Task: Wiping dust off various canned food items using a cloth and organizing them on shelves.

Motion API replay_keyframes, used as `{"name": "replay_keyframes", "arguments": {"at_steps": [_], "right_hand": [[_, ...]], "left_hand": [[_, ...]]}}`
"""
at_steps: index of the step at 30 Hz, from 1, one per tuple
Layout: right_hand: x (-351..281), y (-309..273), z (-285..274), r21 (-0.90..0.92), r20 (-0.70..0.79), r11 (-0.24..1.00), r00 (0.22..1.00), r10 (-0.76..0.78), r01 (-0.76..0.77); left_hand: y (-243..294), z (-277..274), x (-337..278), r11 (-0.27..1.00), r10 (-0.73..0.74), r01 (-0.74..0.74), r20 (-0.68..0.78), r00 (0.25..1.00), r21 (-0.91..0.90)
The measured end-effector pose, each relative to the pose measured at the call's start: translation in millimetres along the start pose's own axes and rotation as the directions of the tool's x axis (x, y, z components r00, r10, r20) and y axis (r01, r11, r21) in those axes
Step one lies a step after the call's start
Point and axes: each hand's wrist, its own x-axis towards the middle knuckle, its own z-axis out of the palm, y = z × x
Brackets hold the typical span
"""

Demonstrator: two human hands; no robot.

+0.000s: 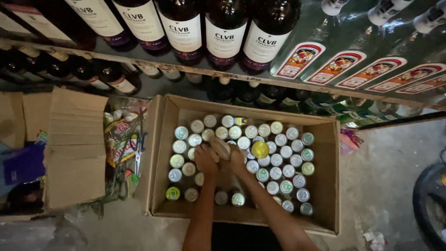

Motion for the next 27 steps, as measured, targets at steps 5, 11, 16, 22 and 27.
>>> {"name": "replay_keyframes", "arguments": {"at_steps": [5,11,16,22,27], "right_hand": [[-30.8,-34.3,-45.3,0.104,-0.028,0.992,0.998,-0.065,0.067],[-58.6,-1.3,-109.2,0.217,-0.256,0.976,0.965,0.062,-0.005],[-111.0,-59.6,-187.0,0.612,-0.265,0.789,0.926,0.269,-0.055],[-138.9,-190.1,-210.3,0.617,0.033,0.783,0.997,0.074,-0.079],[-164.8,-252.6,-186.3,-0.046,-0.342,0.879,0.819,-0.461,0.475]], "left_hand": [[-13.0,16.0,-14.2,0.993,0.044,-0.060,0.146,0.988,0.105],[-22.8,12.8,-29.8,0.909,0.097,-0.131,-0.104,0.990,-0.397],[-36.2,15.4,-48.0,0.444,-0.068,0.209,0.200,0.977,-0.871],[20.3,-19.4,-53.8,0.074,0.089,0.298,0.304,0.949,-0.952],[64.2,-39.0,-68.2,-0.207,0.255,0.426,0.372,0.893,-0.881]]}}
